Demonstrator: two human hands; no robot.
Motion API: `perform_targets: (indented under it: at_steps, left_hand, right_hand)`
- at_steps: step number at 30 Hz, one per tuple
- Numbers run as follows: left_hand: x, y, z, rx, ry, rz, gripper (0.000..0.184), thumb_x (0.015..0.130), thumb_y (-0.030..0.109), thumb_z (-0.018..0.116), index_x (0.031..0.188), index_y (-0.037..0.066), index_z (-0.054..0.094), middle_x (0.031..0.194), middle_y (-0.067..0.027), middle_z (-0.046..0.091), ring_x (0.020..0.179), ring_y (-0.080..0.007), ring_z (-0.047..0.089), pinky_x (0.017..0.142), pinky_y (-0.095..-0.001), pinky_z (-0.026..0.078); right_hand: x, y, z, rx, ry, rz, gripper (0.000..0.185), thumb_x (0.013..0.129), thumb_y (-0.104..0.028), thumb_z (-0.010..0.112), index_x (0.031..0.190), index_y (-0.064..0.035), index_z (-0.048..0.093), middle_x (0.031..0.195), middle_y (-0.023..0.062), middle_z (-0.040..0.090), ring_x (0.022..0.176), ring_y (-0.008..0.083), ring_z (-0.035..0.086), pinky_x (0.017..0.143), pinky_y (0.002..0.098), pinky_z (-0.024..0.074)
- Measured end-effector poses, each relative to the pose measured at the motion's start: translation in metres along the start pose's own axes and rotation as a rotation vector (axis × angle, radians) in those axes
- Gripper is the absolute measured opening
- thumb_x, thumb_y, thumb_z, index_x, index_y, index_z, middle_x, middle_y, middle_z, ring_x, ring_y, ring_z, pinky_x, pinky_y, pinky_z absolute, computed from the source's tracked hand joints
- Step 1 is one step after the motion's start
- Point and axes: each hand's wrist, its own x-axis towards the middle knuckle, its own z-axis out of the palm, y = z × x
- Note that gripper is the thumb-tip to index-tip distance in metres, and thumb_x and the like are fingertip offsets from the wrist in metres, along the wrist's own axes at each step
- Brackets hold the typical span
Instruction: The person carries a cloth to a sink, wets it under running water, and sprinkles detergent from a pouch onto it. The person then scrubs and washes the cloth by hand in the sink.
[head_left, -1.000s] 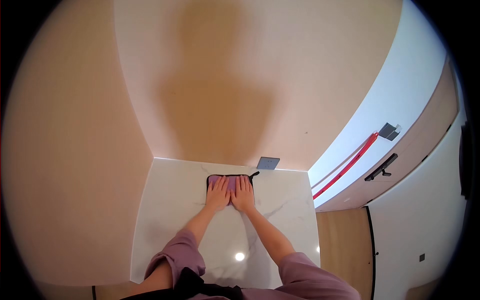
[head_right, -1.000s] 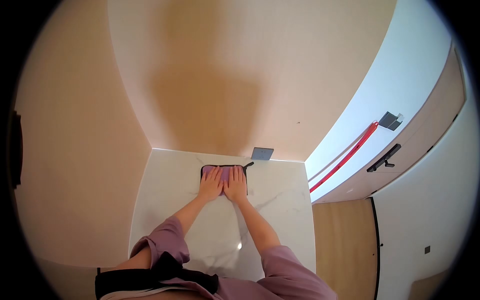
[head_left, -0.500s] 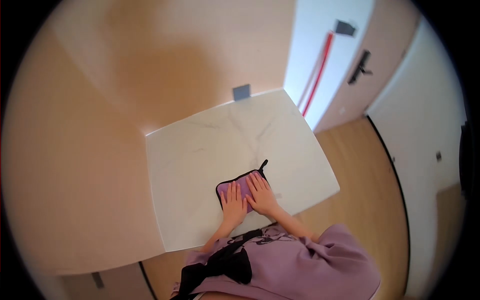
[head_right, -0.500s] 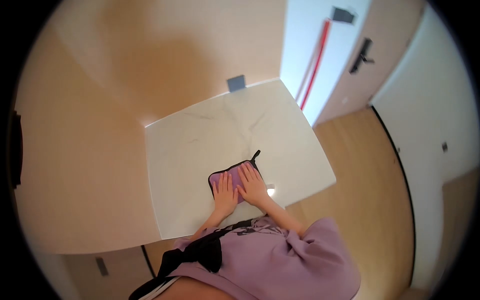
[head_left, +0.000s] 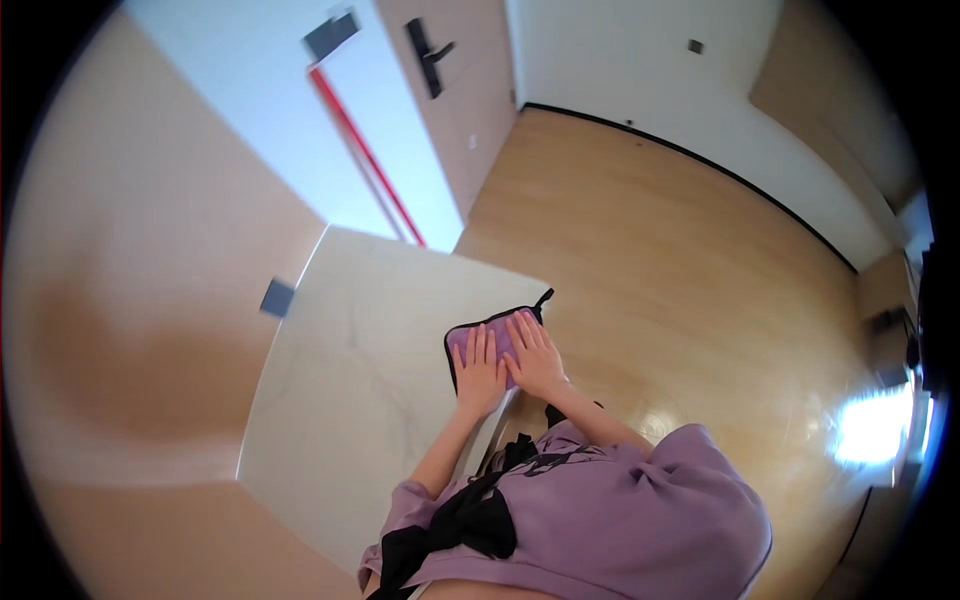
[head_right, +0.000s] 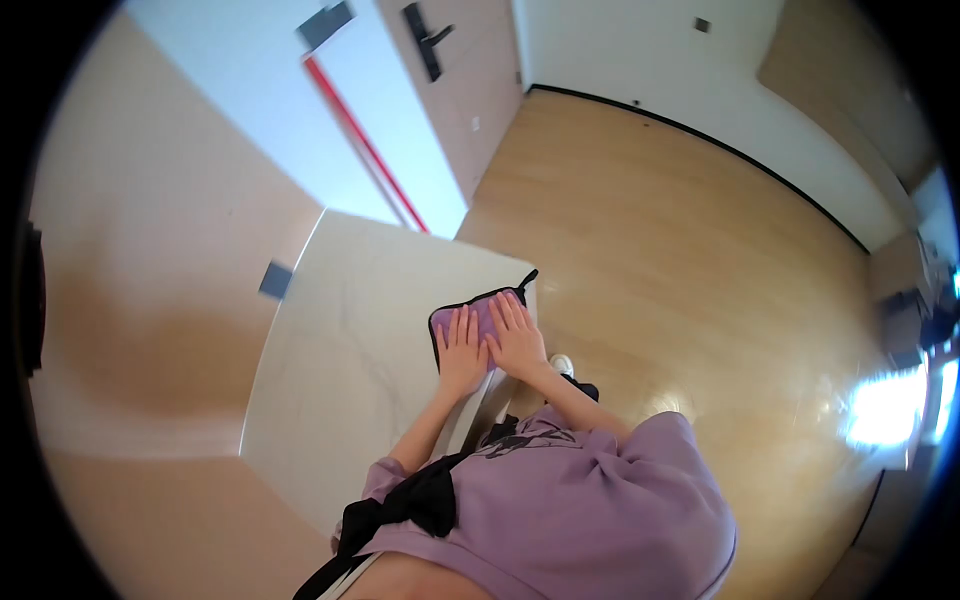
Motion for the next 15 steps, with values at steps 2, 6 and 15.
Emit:
perform_targets:
  at_steps: [2, 6, 15]
  left_hand:
    - [0.05, 0.015, 0.004, 0.066, -0.019, 0.019, 0.052, 0.084, 0.027, 0.039, 0.128, 0.0, 0.031, 0.136, -0.0155, 0.028, 0.128, -0.028, 0.023, 0.102, -0.0496, 0.011]
    - [0.111, -0.003, 0.023, 0.062, -0.016, 0.103, 0.05, 0.085, 0.025, 0.039, 0.129, 0.002, 0.03, 0.135, -0.0148, 0.028, 0.127, -0.0275, 0.023, 0.102, -0.0494, 0.012]
    - [0.163, -0.017, 0.029, -0.013, -0.089, 0.21, 0.024, 0.083, 0.025, 0.043, 0.094, 0.006, 0.051, 0.095, -0.0118, 0.052, 0.097, -0.0298, 0.045, 0.097, -0.0484, 0.02]
  right_hand:
    - [0.028, 0.038, -0.007, 0.1, 0.027, 0.047, 0.058, 0.079, -0.027, 0.048, 0.127, 0.0013, 0.032, 0.134, 0.0176, 0.03, 0.127, 0.0304, 0.024, 0.102, 0.0411, 0.0228]
    - [0.073, 0.065, 0.023, 0.116, 0.094, 0.171, 0.055, 0.079, -0.026, 0.047, 0.124, 0.0031, 0.035, 0.128, 0.0217, 0.035, 0.121, 0.0318, 0.033, 0.098, 0.0421, 0.0286]
    - [0.111, 0.098, 0.023, 0.274, -0.3, 0.124, 0.022, 0.079, -0.021, 0.042, 0.079, -0.0032, 0.056, 0.064, 0.0153, 0.06, 0.058, 0.0329, 0.06, 0.049, 0.0437, 0.0479]
